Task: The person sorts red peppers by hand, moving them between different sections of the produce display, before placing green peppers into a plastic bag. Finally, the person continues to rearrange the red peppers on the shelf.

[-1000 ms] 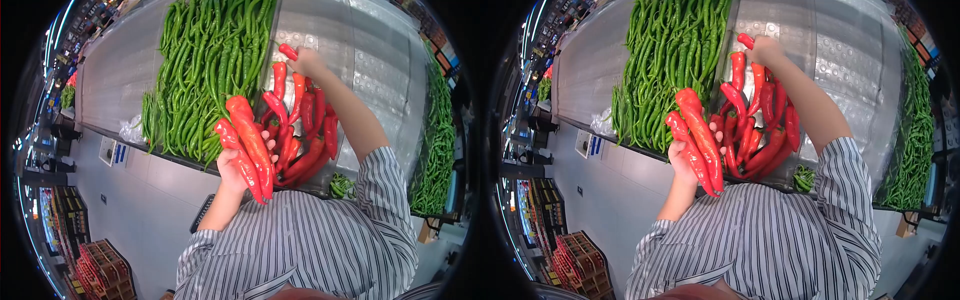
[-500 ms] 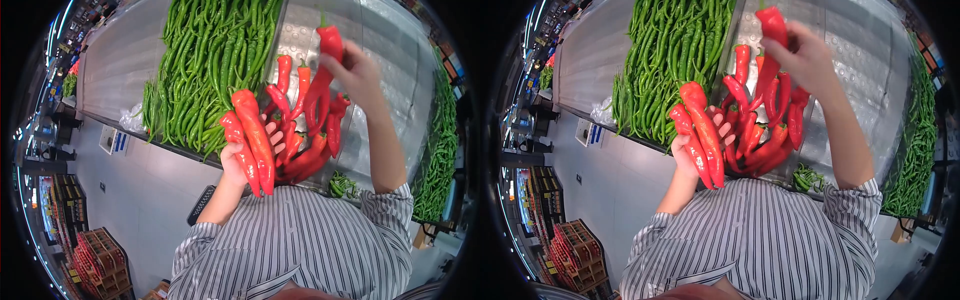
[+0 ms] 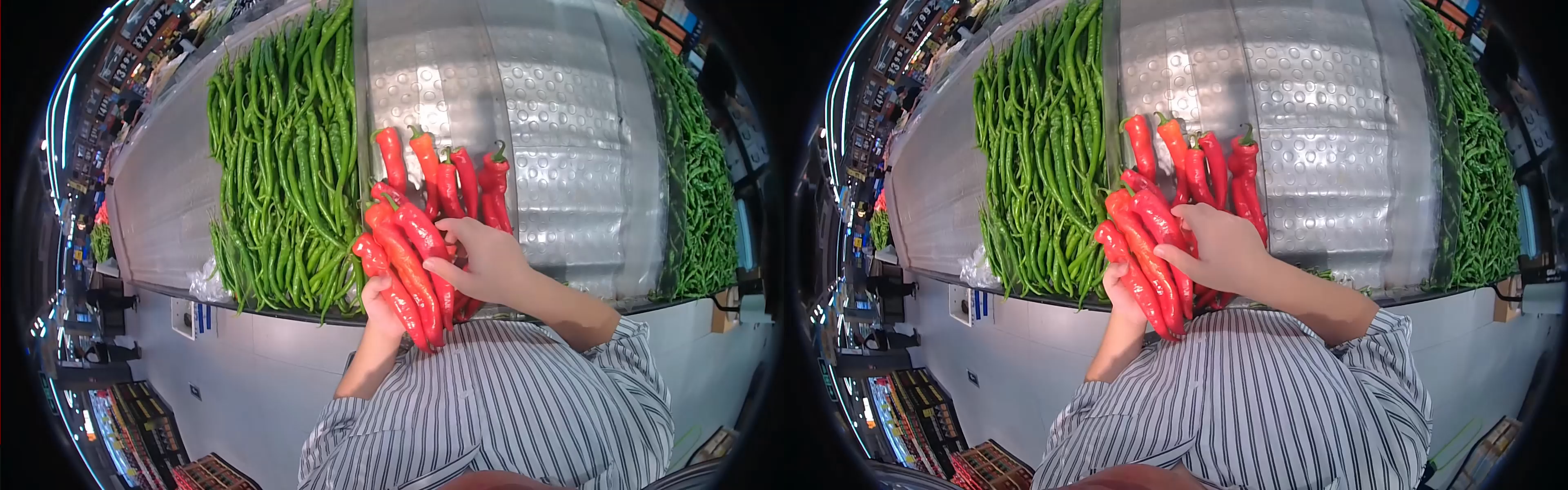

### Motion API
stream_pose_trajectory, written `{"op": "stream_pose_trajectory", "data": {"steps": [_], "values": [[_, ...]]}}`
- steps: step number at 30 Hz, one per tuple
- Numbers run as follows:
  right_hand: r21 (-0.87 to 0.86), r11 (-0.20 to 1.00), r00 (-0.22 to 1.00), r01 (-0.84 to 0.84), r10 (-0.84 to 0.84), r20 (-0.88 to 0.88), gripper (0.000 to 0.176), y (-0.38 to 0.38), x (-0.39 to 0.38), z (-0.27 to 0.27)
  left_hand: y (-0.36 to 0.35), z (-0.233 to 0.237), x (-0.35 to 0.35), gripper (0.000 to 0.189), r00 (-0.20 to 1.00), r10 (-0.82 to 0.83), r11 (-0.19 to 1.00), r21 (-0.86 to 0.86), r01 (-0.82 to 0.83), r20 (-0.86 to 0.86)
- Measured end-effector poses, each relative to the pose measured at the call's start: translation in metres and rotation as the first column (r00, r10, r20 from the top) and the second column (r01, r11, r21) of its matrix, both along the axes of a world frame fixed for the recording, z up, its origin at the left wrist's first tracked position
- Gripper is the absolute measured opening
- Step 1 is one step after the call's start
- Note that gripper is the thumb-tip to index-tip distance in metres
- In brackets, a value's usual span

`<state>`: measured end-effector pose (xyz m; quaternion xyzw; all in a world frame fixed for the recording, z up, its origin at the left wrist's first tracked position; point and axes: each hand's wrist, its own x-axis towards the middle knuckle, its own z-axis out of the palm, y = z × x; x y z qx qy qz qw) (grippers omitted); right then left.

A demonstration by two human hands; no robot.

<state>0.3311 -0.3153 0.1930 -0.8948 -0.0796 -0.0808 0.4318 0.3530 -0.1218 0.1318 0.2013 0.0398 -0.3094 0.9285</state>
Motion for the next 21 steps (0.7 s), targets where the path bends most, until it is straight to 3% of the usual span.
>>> {"op": "stream_pose_trajectory", "data": {"steps": [3,5,7,10,12,14,17,19,21], "values": [[-0.036,0.999,0.993,0.036,-0.032,0.116,0.05,-0.018,-0.02,-0.013,-0.01,0.004,0.022,0.073,0.999,-0.044,0.999,-0.008,0.044,0.031],[-0.072,0.997,0.989,0.025,-0.014,0.144,0.049,-0.029,-0.036,-0.019,-0.023,0.024,0.044,0.071,0.952,-0.284,0.954,-0.064,0.292,0.115],[-0.083,0.996,0.99,0.045,-0.033,0.134,0.048,-0.041,-0.051,-0.029,-0.036,0.025,0.079,0.066,0.973,-0.212,0.976,-0.025,0.215,0.096],[-0.009,0.998,0.998,0.058,-0.058,0.025,0.049,-0.055,-0.069,-0.037,-0.075,0.053,0.142,0.054,0.948,-0.252,0.967,0.008,0.255,0.196],[0.126,0.988,0.983,0.088,-0.065,-0.173,0.051,-0.062,-0.077,-0.038,-0.103,0.061,0.186,0.049,0.922,-0.325,0.945,0.052,0.322,0.211],[0.115,0.99,0.983,0.077,-0.056,-0.175,0.053,-0.069,-0.081,-0.039,-0.132,0.07,0.214,0.047,0.889,-0.388,0.922,0.093,0.377,0.242],[0.105,0.992,0.983,0.07,-0.051,-0.178,0.055,-0.078,-0.084,-0.054,-0.168,0.054,0.253,0.045,0.899,-0.371,0.923,0.202,0.329,0.233],[-0.054,0.998,0.999,0.04,-0.041,-0.008,0.055,-0.082,-0.086,-0.065,-0.185,0.046,0.261,0.042,0.923,-0.306,0.911,0.352,0.213,0.233],[-0.036,0.997,0.998,0.063,-0.064,-0.008,0.055,-0.087,-0.086,-0.068,-0.19,0.043,0.264,0.041,0.923,-0.297,0.893,0.414,0.178,0.243]]}}
